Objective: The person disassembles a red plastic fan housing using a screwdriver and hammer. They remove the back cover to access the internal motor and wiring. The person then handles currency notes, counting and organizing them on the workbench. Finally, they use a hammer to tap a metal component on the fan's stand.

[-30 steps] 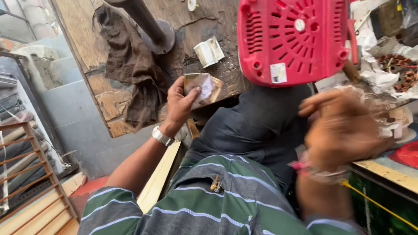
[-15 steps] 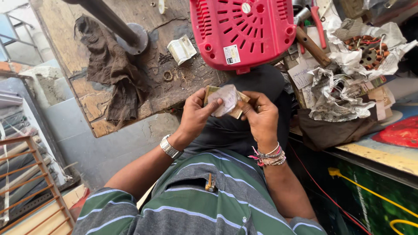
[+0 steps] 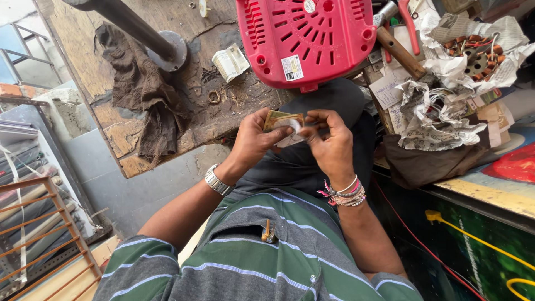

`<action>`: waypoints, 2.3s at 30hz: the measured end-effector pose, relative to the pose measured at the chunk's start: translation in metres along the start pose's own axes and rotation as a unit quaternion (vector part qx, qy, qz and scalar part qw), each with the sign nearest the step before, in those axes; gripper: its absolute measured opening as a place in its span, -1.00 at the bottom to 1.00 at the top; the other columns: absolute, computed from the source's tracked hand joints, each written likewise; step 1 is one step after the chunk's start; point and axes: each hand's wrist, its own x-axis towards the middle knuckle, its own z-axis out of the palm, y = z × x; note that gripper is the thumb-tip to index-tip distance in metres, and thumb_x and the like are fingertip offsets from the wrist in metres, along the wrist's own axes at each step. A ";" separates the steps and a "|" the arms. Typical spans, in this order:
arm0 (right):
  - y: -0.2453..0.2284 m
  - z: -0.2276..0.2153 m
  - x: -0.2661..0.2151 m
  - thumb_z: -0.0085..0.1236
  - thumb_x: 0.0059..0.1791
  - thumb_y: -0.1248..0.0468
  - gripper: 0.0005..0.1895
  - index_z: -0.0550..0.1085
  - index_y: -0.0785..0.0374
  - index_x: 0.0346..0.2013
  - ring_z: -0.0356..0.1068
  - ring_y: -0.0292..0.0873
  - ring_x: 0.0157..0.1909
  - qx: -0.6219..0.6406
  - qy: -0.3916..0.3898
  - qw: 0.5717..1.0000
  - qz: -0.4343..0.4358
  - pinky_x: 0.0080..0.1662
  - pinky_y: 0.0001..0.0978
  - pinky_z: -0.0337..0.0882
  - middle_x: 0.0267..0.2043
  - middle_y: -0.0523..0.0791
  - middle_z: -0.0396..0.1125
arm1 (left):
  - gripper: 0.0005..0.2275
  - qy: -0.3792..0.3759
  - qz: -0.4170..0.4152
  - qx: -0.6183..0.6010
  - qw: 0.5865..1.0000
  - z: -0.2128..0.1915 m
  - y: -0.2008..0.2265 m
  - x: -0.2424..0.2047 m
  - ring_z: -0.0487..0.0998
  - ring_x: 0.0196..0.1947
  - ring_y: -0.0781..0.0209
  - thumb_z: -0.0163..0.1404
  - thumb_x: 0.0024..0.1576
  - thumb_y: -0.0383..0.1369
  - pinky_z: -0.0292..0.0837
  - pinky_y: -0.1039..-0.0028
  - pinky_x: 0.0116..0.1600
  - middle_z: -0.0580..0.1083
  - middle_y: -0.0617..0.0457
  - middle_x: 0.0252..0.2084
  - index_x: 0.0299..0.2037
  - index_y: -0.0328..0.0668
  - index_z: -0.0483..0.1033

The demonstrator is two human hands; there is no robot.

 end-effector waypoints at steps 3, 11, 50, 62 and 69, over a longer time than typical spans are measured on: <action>-0.013 -0.001 -0.003 0.49 -0.14 0.14 -0.41 0.43 0.35 0.03 0.44 -0.32 -0.20 -0.077 -0.005 0.994 -0.071 -0.20 -0.53 0.51 -0.16 -0.13 0.45 | -0.79 0.008 -0.014 -0.024 1.000 0.006 -0.001 0.000 0.64 -0.31 0.41 0.16 0.16 -0.41 0.63 0.57 -0.35 0.61 0.05 -0.20 -0.08 -0.31 0.48; -0.017 0.000 -0.006 0.46 -0.04 0.29 -0.52 0.42 0.35 0.06 0.50 -0.29 -0.08 -0.044 -0.011 0.994 -0.098 -0.06 -0.46 0.53 -0.09 -0.07 0.50 | -0.76 -0.002 -0.007 -0.080 0.997 0.010 -0.008 0.005 0.63 -0.29 0.33 0.19 0.17 -0.41 0.63 0.50 -0.35 0.60 0.02 -0.18 -0.03 -0.34 0.48; 0.031 0.023 -0.008 0.09 0.08 0.29 -0.68 0.49 0.42 0.08 0.58 -0.11 -0.23 0.157 -0.054 0.979 0.123 -0.38 -0.41 0.56 -0.13 0.00 0.52 | -0.65 0.162 0.173 0.163 0.958 -0.068 -0.013 0.025 0.63 -0.05 0.27 0.03 0.22 -0.46 0.63 0.41 0.00 0.53 0.01 0.01 0.23 -0.15 0.48; 0.037 0.027 -0.006 0.09 0.07 0.25 -0.68 0.49 0.43 0.02 0.60 -0.11 -0.27 0.130 -0.061 0.982 0.124 -0.45 -0.47 0.52 -0.14 0.02 0.53 | -0.71 0.189 0.021 0.591 0.784 -0.129 0.011 0.115 0.41 0.09 -0.04 0.12 0.16 -0.21 0.41 0.20 0.11 0.43 -0.13 0.03 0.03 -0.12 0.47; 0.044 0.030 -0.005 0.08 0.07 0.21 -0.64 0.49 0.40 0.06 0.59 -0.12 -0.31 0.114 -0.051 0.981 0.146 -0.47 -0.48 0.50 -0.15 0.01 0.53 | -0.82 0.415 0.126 -0.098 0.896 -0.164 0.057 0.165 0.55 -0.41 0.18 0.03 0.11 -0.44 0.43 0.39 -0.44 0.50 -0.02 -0.27 -0.13 -0.20 0.32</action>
